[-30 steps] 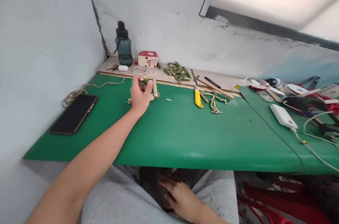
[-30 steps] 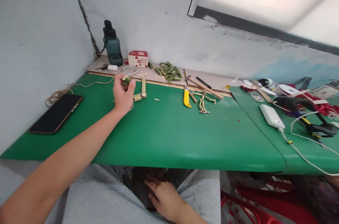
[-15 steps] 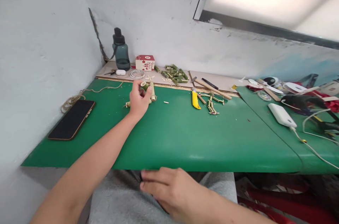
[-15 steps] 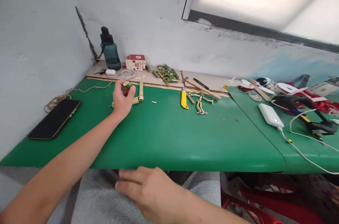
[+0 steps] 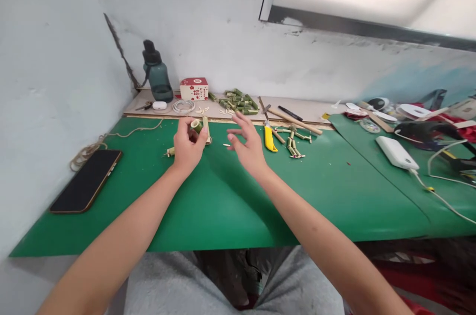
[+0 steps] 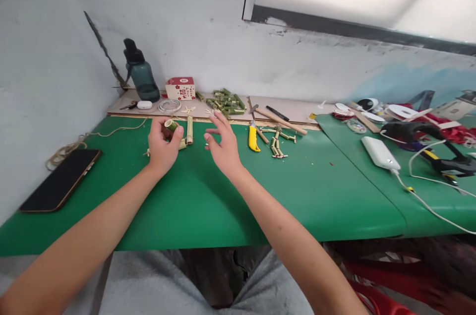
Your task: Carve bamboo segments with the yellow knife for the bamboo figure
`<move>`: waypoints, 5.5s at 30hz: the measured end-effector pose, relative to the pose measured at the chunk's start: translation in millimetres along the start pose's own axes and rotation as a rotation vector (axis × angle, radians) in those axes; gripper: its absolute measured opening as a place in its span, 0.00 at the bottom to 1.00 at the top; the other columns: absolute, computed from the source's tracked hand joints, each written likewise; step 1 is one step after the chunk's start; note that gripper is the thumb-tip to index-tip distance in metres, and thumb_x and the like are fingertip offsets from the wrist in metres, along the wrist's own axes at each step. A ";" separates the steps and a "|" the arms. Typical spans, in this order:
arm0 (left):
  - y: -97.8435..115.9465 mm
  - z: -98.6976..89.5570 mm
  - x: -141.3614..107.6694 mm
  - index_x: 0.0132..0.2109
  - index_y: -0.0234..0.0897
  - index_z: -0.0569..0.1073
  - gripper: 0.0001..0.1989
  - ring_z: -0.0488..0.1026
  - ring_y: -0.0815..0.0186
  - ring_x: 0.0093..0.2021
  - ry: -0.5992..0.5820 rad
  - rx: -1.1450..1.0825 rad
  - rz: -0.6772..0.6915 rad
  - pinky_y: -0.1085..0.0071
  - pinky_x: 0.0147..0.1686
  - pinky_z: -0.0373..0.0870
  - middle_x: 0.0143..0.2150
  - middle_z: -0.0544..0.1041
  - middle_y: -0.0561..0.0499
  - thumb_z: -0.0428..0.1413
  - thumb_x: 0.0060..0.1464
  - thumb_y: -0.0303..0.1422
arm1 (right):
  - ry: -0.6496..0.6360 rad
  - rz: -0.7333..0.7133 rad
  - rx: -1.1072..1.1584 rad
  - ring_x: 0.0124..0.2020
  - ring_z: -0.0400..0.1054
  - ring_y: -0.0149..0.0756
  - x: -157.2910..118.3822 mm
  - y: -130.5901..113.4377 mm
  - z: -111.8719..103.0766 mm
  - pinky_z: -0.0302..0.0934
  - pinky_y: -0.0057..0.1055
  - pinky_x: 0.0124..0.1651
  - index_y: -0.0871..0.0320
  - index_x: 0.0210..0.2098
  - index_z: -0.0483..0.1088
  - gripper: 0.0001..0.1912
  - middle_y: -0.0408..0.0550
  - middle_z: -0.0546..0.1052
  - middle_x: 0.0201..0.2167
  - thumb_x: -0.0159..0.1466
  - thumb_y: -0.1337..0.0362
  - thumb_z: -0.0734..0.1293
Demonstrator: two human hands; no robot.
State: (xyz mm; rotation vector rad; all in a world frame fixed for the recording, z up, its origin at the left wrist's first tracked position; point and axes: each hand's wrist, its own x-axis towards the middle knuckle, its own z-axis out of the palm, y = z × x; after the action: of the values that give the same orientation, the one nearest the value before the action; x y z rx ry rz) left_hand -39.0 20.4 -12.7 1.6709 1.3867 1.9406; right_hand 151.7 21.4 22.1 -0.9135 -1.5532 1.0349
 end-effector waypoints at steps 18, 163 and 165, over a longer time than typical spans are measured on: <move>12.3 1.2 -11.0 0.48 0.42 0.74 0.14 0.62 0.73 0.23 -0.346 0.141 0.224 0.76 0.24 0.63 0.28 0.68 0.59 0.65 0.59 0.39 | -0.146 0.334 1.036 0.68 0.67 0.47 19.2 20.9 -19.7 0.59 0.49 0.70 0.44 0.65 0.67 0.41 0.46 0.70 0.69 0.69 0.28 0.47; 18.2 3.3 -3.9 0.49 0.39 0.70 0.23 0.63 0.69 0.32 -0.580 -0.191 -0.457 0.73 0.33 0.61 0.34 0.68 0.55 0.63 0.57 0.51 | -0.190 0.015 -0.466 0.29 0.65 0.36 -4.1 14.5 -2.1 0.55 0.32 0.34 0.52 0.43 0.78 0.19 0.43 0.78 0.30 0.71 0.46 0.63; 18.3 2.6 -3.6 0.48 0.40 0.70 0.21 0.63 0.69 0.32 -0.579 -0.166 -0.449 0.72 0.33 0.61 0.34 0.68 0.55 0.63 0.58 0.50 | -0.193 0.020 -0.460 0.30 0.66 0.37 -3.8 14.9 -2.3 0.55 0.32 0.34 0.52 0.42 0.78 0.19 0.44 0.79 0.31 0.71 0.46 0.63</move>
State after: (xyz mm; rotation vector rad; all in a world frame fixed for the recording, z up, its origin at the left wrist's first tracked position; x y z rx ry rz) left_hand -28.5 9.5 -1.5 1.5071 1.1938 1.1667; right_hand 155.5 23.4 7.1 -1.1667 -1.9954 0.8089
